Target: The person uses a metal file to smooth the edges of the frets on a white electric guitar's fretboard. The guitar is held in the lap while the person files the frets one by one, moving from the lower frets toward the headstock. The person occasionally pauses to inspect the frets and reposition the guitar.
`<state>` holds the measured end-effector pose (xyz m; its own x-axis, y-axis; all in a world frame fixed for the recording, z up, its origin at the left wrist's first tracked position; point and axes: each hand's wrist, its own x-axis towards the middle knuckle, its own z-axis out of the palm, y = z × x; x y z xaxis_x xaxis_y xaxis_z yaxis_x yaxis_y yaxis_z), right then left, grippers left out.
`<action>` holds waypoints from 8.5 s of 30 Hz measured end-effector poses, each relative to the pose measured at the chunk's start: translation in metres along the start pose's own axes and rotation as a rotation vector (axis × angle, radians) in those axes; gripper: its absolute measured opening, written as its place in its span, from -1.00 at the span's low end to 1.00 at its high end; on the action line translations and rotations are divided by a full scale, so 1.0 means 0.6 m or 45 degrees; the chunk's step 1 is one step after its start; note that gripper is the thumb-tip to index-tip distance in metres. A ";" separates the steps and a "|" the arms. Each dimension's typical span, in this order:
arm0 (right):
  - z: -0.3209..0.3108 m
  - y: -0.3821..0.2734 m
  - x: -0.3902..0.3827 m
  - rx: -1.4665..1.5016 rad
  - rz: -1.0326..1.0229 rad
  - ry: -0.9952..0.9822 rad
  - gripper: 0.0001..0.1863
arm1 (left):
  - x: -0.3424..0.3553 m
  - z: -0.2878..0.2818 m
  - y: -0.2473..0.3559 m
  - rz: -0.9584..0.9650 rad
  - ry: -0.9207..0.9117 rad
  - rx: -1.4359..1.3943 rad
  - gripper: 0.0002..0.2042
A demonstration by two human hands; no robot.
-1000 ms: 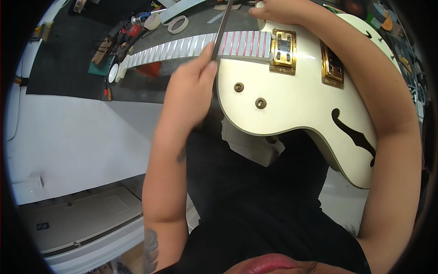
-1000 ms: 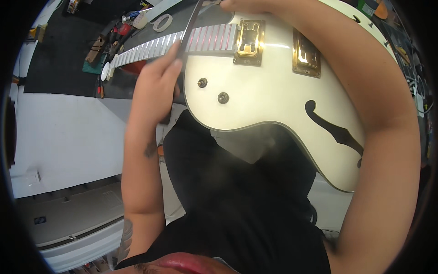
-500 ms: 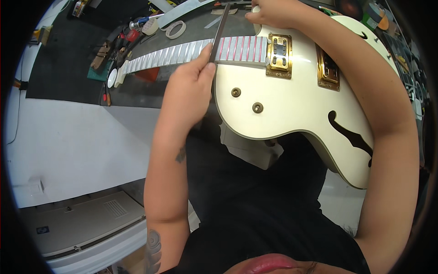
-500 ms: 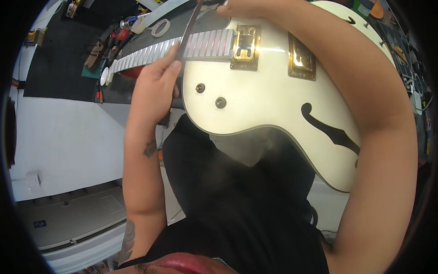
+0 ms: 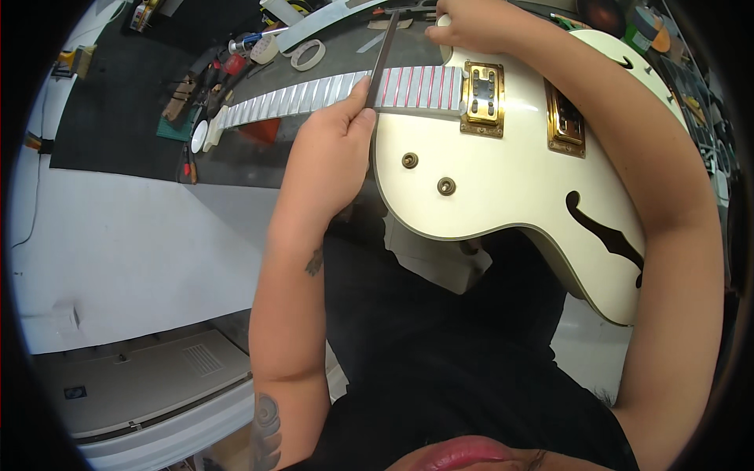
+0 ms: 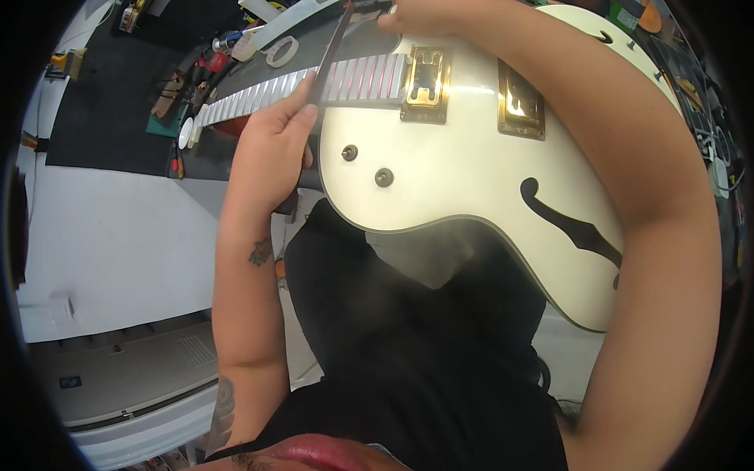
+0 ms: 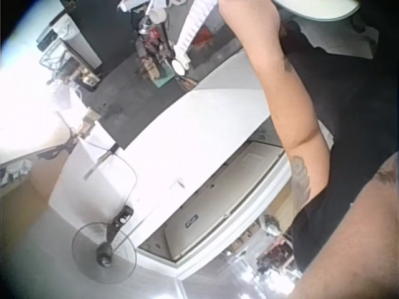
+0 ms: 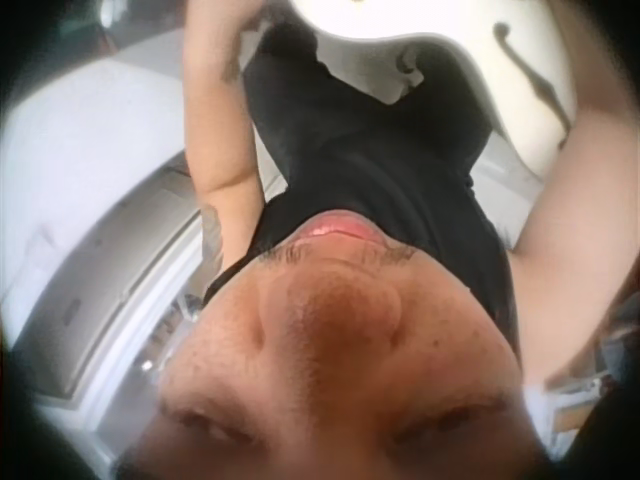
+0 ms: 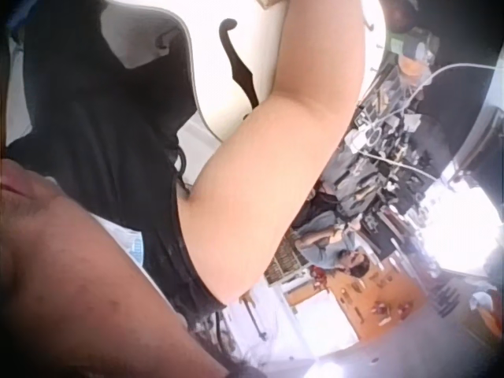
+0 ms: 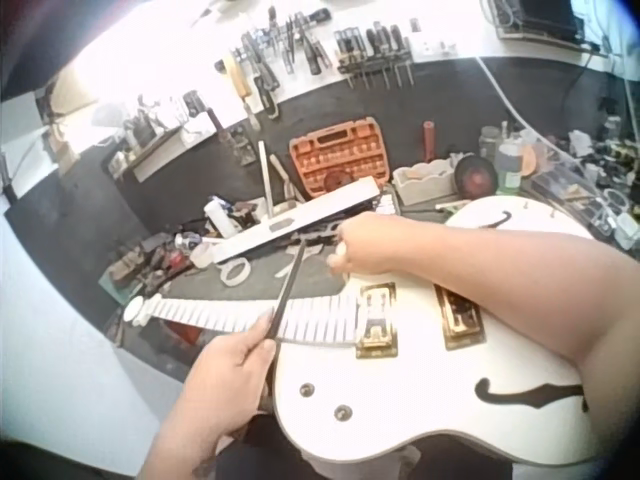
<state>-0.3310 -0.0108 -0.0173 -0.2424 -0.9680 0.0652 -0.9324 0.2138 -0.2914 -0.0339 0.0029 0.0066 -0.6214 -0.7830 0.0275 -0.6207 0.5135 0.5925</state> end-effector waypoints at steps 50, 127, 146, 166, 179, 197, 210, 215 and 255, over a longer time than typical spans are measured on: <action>0.008 0.021 0.004 -0.001 -0.074 0.041 -0.40 | -0.032 0.004 -0.029 0.012 -0.040 -0.024 -0.52; 0.027 0.041 0.019 0.023 -0.055 0.061 -0.42 | -0.192 -0.017 -0.056 0.018 -0.003 -0.091 -0.51; 0.029 0.044 0.017 0.032 -0.021 0.037 -0.45 | -0.230 -0.026 -0.066 0.005 -0.042 -0.069 -0.49; 0.026 0.030 0.022 0.036 -0.057 0.081 -0.43 | -0.047 -0.003 -0.042 0.266 0.185 0.073 -0.58; 0.032 0.049 0.021 -0.037 -0.037 0.069 -0.40 | -0.168 -0.017 -0.064 0.192 0.107 0.047 -0.43; 0.030 0.043 0.026 0.024 -0.024 0.079 -0.43 | -0.088 -0.022 -0.043 0.245 0.115 0.155 -0.52; 0.031 0.040 0.018 0.012 -0.013 0.045 -0.45 | -0.217 -0.020 -0.063 0.117 0.073 0.046 -0.45; 0.027 0.024 0.030 0.018 -0.048 0.065 -0.44 | -0.010 -0.004 -0.038 0.361 0.210 0.118 -0.55; 0.033 0.070 0.026 -0.007 -0.100 0.057 -0.44 | -0.210 -0.013 -0.057 0.178 0.040 0.195 -0.41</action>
<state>-0.3686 -0.0198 -0.0475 -0.1801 -0.9750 0.1300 -0.9504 0.1384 -0.2786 0.0693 0.0814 -0.0107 -0.6930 -0.7096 0.1271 -0.5963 0.6633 0.4521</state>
